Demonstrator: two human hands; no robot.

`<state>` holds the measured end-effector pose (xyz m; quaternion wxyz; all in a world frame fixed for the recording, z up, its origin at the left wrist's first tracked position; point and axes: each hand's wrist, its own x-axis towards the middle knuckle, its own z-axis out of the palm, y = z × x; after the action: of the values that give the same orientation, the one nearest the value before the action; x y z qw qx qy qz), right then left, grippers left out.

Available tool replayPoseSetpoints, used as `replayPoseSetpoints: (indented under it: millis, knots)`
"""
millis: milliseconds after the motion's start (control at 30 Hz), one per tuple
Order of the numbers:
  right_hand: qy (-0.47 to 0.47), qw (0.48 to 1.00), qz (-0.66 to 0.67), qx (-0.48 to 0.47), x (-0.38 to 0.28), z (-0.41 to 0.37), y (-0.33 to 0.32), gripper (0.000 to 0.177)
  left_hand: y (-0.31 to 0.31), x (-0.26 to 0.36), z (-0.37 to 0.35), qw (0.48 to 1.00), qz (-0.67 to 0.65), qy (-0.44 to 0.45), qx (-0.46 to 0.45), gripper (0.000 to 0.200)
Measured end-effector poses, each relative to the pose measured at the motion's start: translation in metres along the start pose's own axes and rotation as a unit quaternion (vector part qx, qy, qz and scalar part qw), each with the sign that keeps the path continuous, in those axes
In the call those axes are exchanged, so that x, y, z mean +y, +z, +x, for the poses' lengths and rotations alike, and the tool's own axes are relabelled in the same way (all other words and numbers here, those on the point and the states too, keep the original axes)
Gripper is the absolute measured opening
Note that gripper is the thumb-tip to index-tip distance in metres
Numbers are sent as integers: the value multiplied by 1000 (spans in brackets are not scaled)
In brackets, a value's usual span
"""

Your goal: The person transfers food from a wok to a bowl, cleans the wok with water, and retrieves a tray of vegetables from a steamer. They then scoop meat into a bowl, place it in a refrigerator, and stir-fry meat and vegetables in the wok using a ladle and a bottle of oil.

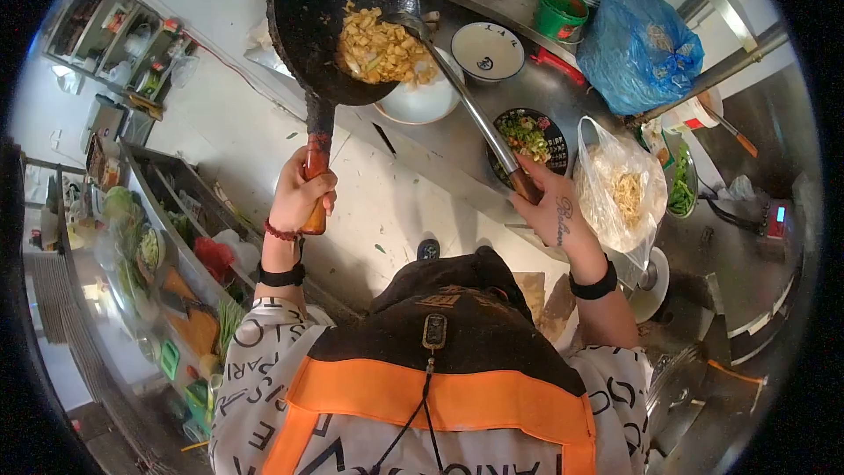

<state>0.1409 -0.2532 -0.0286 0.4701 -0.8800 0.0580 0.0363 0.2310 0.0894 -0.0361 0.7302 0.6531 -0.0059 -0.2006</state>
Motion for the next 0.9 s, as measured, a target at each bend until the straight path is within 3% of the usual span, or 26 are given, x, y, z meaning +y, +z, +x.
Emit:
replayPoseSetpoints:
  millis: [300, 333, 467, 500, 567, 667, 900]
  knots:
    - [30, 995, -97, 6, -28, -21, -18, 52, -15, -7, -1, 1000, 27, -3, -12, 36]
    - [-24, 994, -102, 30, -31, -16, -18, 51, -17, -9, -2, 999, 31, -3, -13, 36]
    - [-66, 983, -165, 55, -36, 20, -8, 50, -19, -10, -3, 999, 28, 0, -22, 39]
    - [-66, 982, -165, 59, -38, 20, -6, 50, -20, -9, -4, 999, 35, -5, -16, 39]
    - [19, 986, -164, 8, -37, 20, 2, 51, -19, -9, -4, 999, 30, -2, -19, 39]
    - [-20, 994, -105, 20, -20, 0, 11, 51, -19, -17, 0, 1000, 22, 9, -17, 38]
    - [-10, 993, -111, 34, -19, -26, 7, 52, -13, -19, 10, 998, 46, 30, -10, 35]
